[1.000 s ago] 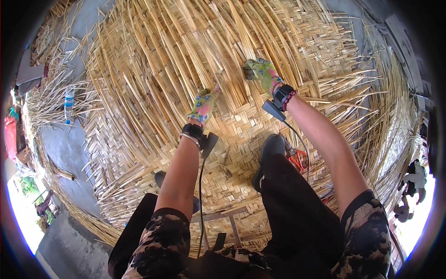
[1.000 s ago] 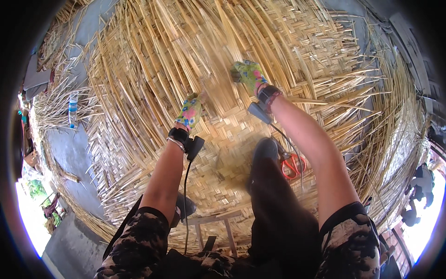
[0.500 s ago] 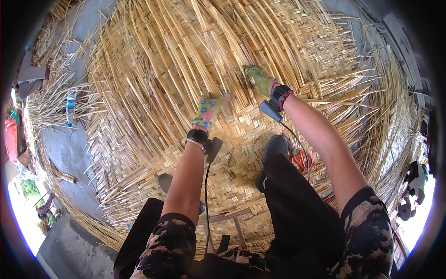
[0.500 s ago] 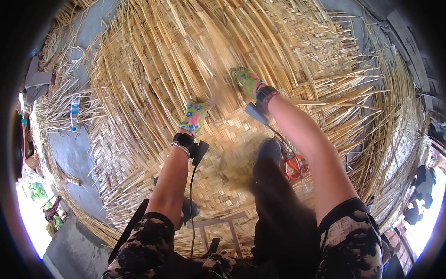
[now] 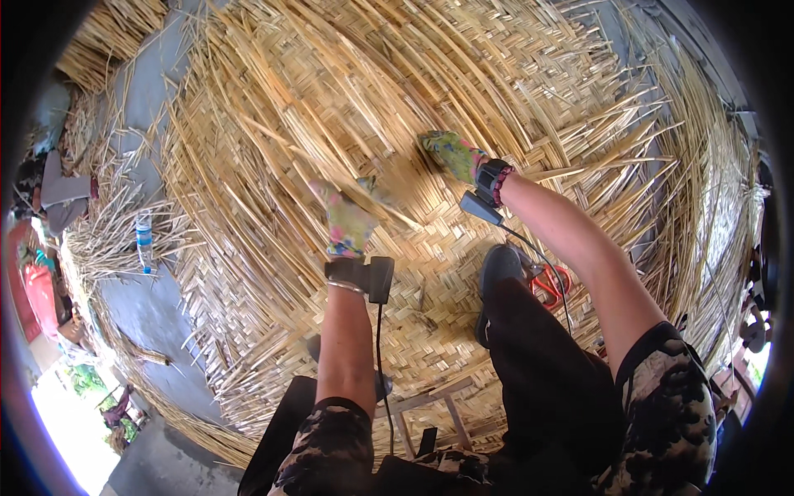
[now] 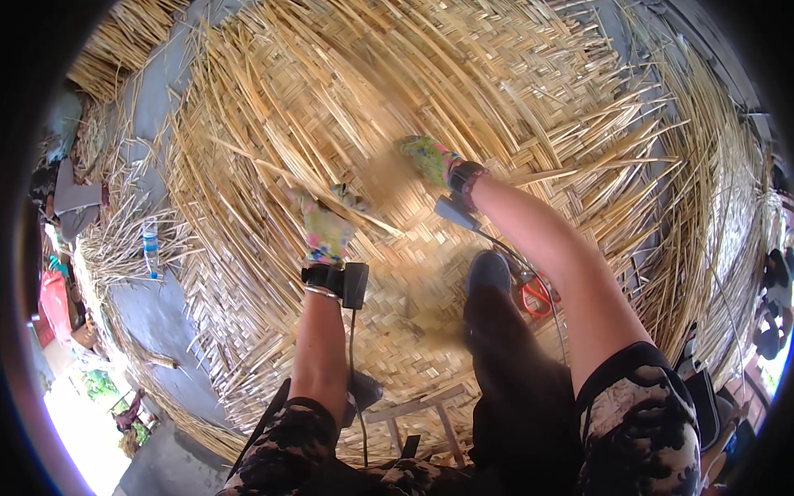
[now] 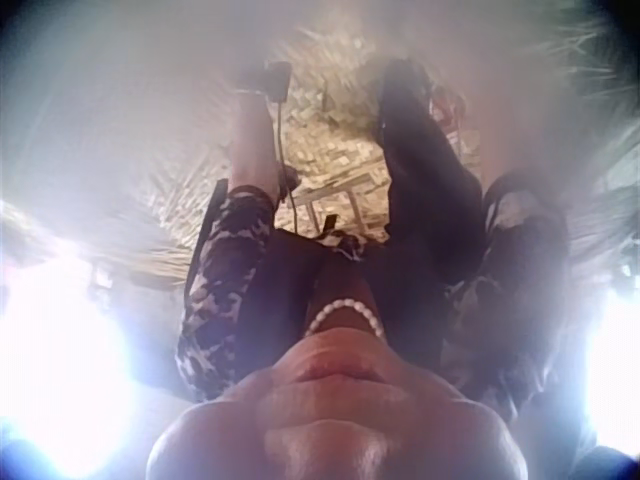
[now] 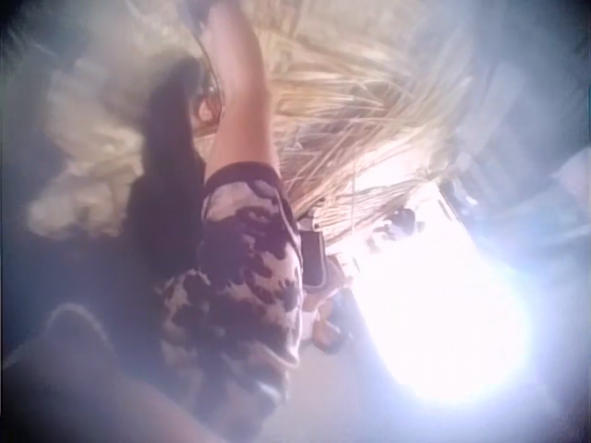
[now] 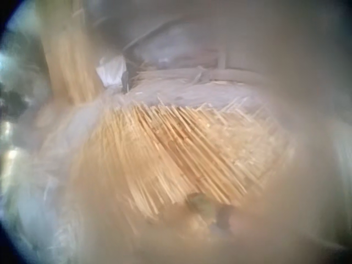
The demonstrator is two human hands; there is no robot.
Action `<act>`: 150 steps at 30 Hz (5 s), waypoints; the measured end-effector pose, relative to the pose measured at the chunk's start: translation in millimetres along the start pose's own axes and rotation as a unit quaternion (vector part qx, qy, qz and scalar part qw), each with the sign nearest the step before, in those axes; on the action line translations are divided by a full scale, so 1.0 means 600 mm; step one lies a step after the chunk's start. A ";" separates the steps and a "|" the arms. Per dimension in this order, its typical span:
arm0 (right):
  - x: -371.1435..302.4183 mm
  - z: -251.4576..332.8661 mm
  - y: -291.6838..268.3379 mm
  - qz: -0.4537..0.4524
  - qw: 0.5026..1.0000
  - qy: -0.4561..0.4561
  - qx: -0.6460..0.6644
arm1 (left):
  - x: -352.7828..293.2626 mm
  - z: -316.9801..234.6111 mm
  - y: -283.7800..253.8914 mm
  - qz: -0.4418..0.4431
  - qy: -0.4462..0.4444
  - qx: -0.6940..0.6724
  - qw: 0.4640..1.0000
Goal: Weaving a large mat from thin bamboo strips.
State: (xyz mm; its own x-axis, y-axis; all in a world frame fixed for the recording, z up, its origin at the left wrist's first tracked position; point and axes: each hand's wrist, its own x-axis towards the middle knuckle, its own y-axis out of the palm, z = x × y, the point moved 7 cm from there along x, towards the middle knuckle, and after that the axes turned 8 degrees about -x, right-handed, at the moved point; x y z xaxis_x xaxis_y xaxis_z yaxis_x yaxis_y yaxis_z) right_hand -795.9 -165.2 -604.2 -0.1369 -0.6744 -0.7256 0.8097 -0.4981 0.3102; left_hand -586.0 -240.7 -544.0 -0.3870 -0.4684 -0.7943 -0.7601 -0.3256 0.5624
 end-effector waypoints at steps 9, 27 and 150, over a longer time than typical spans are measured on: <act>0.082 -0.057 -0.048 0.165 0.976 -0.044 0.139 | -0.002 0.001 0.077 0.184 -0.004 0.273 0.944; -0.019 0.083 0.013 0.033 0.609 -0.234 -0.757 | -0.153 -0.064 0.003 0.020 0.275 0.592 0.757; -0.046 -0.125 0.264 0.088 0.685 -0.239 -0.683 | -0.140 -0.092 -0.294 -0.112 0.322 0.148 0.928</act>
State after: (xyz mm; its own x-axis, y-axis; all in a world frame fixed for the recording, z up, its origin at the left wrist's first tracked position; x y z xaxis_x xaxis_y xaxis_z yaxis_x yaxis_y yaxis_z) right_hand -621.1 -184.2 -581.1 0.1250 -0.9226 -0.3649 0.5719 0.3676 -0.7333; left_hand -390.8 -189.2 -563.6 0.1172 -0.8412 -0.5278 -0.9312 -0.2778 0.2359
